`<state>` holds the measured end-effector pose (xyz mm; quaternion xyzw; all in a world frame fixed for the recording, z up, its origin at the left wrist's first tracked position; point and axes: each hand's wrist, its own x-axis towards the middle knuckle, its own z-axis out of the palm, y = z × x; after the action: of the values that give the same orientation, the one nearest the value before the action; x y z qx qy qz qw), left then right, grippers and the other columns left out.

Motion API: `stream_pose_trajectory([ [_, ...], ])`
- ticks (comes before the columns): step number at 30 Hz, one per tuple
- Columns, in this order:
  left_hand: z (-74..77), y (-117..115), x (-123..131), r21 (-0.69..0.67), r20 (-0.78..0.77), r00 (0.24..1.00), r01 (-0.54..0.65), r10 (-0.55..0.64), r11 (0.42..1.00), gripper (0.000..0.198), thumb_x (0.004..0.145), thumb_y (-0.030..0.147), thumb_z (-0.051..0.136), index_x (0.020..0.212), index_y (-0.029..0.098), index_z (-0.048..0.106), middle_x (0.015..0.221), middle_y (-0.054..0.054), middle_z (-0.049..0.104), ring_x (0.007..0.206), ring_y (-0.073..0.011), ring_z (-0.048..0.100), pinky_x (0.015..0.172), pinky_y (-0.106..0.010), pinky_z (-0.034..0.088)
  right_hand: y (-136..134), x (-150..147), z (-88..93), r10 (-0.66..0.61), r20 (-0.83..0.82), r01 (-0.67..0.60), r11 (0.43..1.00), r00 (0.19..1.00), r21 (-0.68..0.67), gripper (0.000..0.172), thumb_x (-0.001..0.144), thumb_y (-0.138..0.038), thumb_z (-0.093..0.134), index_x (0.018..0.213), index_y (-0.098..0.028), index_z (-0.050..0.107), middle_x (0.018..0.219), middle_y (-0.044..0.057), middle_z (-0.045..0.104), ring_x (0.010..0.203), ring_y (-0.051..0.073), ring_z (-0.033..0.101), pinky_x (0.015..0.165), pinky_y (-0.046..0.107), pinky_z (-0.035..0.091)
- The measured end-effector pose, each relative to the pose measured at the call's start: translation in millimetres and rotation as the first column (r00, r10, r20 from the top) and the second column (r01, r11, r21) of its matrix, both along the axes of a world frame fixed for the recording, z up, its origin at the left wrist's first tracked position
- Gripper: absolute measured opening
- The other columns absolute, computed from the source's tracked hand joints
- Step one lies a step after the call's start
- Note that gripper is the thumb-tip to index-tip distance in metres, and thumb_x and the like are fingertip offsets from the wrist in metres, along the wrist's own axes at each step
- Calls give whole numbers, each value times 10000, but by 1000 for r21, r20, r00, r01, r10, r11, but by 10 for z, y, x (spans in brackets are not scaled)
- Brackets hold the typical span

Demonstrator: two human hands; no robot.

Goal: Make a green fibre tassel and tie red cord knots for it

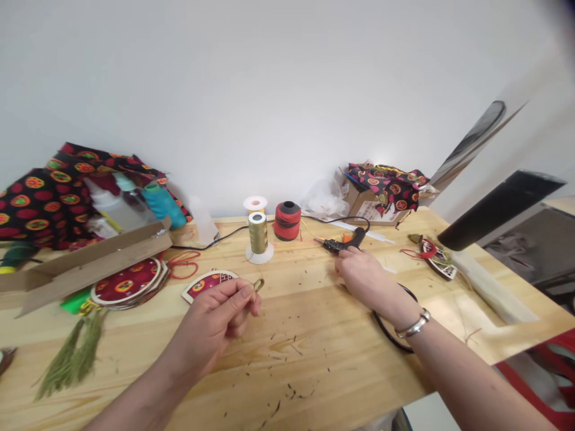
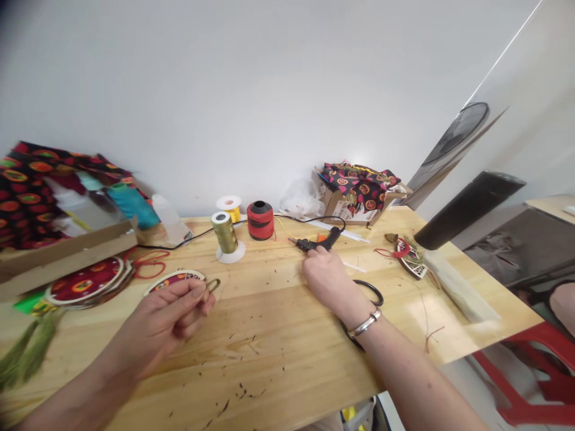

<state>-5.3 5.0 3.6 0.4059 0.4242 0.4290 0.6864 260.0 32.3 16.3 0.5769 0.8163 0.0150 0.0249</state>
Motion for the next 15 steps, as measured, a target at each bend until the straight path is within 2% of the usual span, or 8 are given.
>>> stream_pose_trajectory([
  [3,-6,0,-3,3,11,1000,-11,11,1000,229,752,315,656,634,130,587,569,14,558,405,-15,233,389,-169,150,25,-54,53,11,-73,-9,1000,997,20,188,742,-3,470,720,-121,614,811,107,620,800,188,541,689,267,393],
  [5,-7,2,-5,-4,28,1000,-13,13,1000,220,761,300,649,637,132,581,577,8,564,407,-15,224,389,-168,149,32,-142,153,5,-292,5,999,957,33,170,795,-62,462,741,-144,600,806,68,618,769,154,541,682,248,402],
  [6,-4,4,-6,-9,39,999,-14,14,1000,218,765,293,645,635,132,576,579,8,564,409,-15,221,389,-167,149,31,-203,214,-9,-468,17,1000,884,15,149,817,-114,469,745,-155,593,781,47,615,734,141,539,664,243,406],
  [7,0,6,-6,-14,52,999,-14,15,1000,221,768,288,642,629,132,570,580,8,561,410,-15,219,387,-166,150,26,-275,277,-35,-661,19,999,749,-32,130,826,-167,484,744,-163,584,743,28,609,687,129,533,634,242,406],
  [9,11,12,-7,-20,79,997,-16,18,1000,225,775,280,637,625,129,564,584,11,556,411,-13,217,384,-161,152,12,-441,383,-136,-916,-71,982,378,-175,112,814,-238,517,747,-163,568,703,14,607,613,111,522,574,235,392],
  [11,22,19,-11,-29,105,994,-19,22,999,223,781,276,630,629,127,561,591,13,555,411,-9,214,384,-154,158,-3,-611,442,-269,-960,-251,927,78,-280,131,803,-273,538,760,-150,554,741,33,626,631,108,558,562,225,386],
  [13,32,28,-19,-39,131,991,-32,36,999,207,779,266,633,643,130,558,594,17,555,410,-6,211,385,-145,164,-12,-761,445,-403,-911,-417,846,-90,-333,173,797,-308,557,774,-138,537,800,57,634,672,121,609,563,218,391],
  [15,39,35,-30,-44,158,986,-44,51,998,190,773,257,640,655,134,557,588,21,552,409,-5,208,384,-140,168,-16,-873,406,-510,-847,-521,768,-148,-372,227,784,-358,577,774,-143,508,816,58,633,617,117,624,502,200,368],
])
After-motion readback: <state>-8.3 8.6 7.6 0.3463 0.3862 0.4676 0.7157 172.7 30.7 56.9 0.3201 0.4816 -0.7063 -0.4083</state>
